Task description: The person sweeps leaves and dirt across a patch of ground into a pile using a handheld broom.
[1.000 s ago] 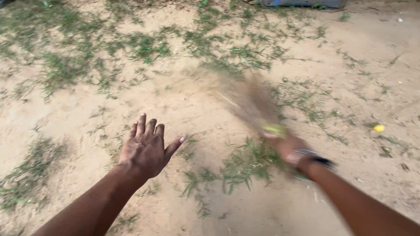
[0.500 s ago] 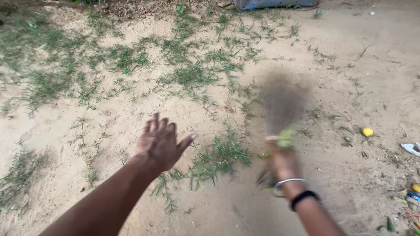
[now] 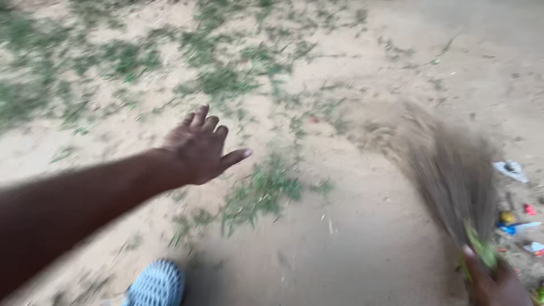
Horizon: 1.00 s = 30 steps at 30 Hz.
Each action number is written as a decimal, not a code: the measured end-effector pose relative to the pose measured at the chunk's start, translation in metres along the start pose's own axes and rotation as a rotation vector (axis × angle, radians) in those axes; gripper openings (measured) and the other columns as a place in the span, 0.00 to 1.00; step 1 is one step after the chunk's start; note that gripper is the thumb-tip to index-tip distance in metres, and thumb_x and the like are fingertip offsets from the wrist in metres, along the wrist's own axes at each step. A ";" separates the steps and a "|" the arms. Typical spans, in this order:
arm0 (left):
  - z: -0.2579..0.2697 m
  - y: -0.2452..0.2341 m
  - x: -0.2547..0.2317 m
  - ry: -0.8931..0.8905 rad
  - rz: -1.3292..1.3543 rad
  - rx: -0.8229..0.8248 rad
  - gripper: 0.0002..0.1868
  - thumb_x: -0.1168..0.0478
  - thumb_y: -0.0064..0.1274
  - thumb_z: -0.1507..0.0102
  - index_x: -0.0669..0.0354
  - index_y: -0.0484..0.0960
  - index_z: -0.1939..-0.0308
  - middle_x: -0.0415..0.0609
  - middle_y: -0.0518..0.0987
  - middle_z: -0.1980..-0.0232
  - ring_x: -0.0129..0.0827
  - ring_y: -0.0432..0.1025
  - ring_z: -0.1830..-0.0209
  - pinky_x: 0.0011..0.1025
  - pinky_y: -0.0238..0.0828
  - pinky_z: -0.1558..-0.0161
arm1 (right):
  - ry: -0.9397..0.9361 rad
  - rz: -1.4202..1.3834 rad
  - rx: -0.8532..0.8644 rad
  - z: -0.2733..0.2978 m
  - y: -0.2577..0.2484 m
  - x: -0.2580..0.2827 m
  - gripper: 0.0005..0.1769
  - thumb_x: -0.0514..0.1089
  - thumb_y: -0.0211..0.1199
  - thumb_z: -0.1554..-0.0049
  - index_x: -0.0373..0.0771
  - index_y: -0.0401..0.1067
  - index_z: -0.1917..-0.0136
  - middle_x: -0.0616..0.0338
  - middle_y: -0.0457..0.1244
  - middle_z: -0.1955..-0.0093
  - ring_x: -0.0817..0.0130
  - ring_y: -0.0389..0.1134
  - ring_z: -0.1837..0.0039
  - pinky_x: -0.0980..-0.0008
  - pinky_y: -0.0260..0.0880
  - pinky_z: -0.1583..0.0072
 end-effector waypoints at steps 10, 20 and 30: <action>-0.123 -0.030 0.052 -0.009 0.263 -0.372 0.52 0.29 0.13 0.32 0.77 0.56 0.28 0.75 0.51 0.24 0.66 0.39 0.20 0.55 0.36 0.25 | 0.238 -0.316 0.234 0.068 0.013 0.313 0.39 0.61 0.67 0.46 0.29 0.61 0.35 0.47 0.64 0.57 0.55 0.66 0.60 0.51 0.71 0.58; -0.211 0.032 0.046 0.058 0.603 -0.589 0.44 0.37 0.20 0.29 0.77 0.62 0.29 0.77 0.63 0.30 0.70 0.49 0.24 0.55 0.33 0.20 | -0.372 -0.189 0.499 0.079 0.210 0.538 0.31 0.65 0.64 0.46 0.38 0.74 0.42 0.51 0.71 0.48 0.58 0.72 0.47 0.60 0.72 0.45; -0.235 0.072 -0.073 0.266 0.528 -0.362 0.49 0.29 0.20 0.32 0.72 0.54 0.27 0.69 0.49 0.22 0.65 0.34 0.22 0.54 0.28 0.27 | 0.336 0.212 -0.044 0.046 0.057 0.192 0.40 0.74 0.54 0.43 0.43 0.65 0.32 0.46 0.72 0.54 0.52 0.74 0.54 0.52 0.72 0.50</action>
Point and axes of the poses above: each hand's wrist, its own z-axis away from the middle knuckle, its own y-axis out of the palm, x = y × z, the point moved 6 cm from there along -z, towards the middle knuckle
